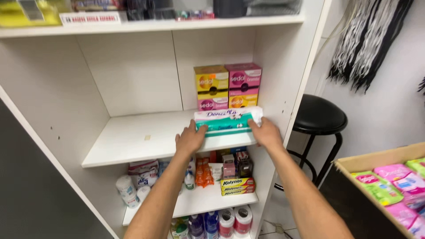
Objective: The person unloads sanitary products and other personal care items from a cardboard box, placing them onto the shelves of a storage cabinet.
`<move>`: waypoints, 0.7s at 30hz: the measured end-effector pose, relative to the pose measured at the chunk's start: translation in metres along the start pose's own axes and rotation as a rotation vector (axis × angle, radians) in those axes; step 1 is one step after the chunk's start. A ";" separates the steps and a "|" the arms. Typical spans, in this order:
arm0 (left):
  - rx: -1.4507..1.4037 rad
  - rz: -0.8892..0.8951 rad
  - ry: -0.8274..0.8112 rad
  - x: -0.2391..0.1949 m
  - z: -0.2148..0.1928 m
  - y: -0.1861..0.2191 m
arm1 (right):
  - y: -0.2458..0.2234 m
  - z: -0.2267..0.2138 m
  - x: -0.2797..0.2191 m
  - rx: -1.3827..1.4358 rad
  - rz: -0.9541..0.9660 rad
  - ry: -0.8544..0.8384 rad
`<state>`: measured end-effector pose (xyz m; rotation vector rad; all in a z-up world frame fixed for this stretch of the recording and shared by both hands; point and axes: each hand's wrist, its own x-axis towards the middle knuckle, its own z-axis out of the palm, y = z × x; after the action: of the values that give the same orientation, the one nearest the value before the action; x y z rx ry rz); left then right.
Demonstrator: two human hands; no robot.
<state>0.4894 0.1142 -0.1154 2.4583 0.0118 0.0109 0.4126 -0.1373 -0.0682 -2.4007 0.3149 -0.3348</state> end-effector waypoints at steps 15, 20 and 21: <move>-0.147 0.002 0.205 -0.068 -0.021 0.026 | 0.032 0.022 0.037 0.179 0.024 0.038; -0.275 -0.017 0.219 -0.083 -0.029 0.030 | 0.030 0.016 0.025 0.271 0.040 0.022; -0.328 -0.023 0.225 -0.087 -0.031 0.032 | 0.029 0.013 0.021 0.336 0.058 0.011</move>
<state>0.4021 0.1082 -0.0715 2.1178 0.1272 0.2597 0.4321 -0.1571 -0.0937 -2.0570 0.3064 -0.3446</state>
